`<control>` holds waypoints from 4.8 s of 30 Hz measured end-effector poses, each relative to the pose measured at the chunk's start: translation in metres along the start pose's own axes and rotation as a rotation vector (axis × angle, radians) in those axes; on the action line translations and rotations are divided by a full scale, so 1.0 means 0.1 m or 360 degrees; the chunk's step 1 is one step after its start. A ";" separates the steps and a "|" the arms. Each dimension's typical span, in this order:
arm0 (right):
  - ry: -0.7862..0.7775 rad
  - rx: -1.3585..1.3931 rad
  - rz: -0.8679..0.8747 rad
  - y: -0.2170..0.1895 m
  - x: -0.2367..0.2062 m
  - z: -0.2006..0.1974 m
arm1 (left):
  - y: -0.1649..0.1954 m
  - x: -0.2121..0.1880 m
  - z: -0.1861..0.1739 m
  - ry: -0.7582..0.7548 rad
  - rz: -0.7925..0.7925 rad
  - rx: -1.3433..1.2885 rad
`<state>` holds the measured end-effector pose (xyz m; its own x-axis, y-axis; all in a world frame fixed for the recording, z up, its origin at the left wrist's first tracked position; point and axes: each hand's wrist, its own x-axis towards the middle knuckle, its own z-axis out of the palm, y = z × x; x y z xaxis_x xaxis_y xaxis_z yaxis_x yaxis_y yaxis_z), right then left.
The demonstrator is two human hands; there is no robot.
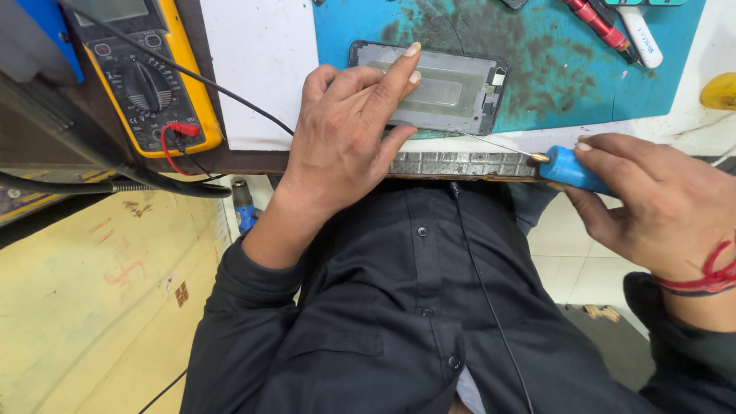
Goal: The person disassembles a mobile phone by prying open the back cover with a metal tool, then uses a hot air gun to heat the edges and remove adhesive. They continue to peel away the back cover and clean the interior frame with a cloth.
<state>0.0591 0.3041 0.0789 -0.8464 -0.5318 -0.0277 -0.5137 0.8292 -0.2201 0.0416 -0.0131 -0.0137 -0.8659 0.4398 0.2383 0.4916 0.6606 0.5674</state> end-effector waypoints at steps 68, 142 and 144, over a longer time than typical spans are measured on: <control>-0.0012 0.0101 0.0146 0.00 -0.09 0.11 | 0.01 -0.03 0.05 0.0038 -0.0021 0.0003; 0.0102 0.0455 0.0272 -0.09 -0.32 0.46 | 0.09 -0.04 -0.01 0.0012 0.0003 0.0038; 0.0238 0.0518 0.0339 -0.07 -0.45 0.55 | 0.15 -0.03 0.00 0.0022 0.0055 0.0093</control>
<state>0.1086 0.3133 0.0283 -0.9524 -0.3032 0.0309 -0.2740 0.8077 -0.5221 0.0521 -0.0046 -0.0058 -0.8494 0.4547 0.2679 0.5253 0.6798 0.5119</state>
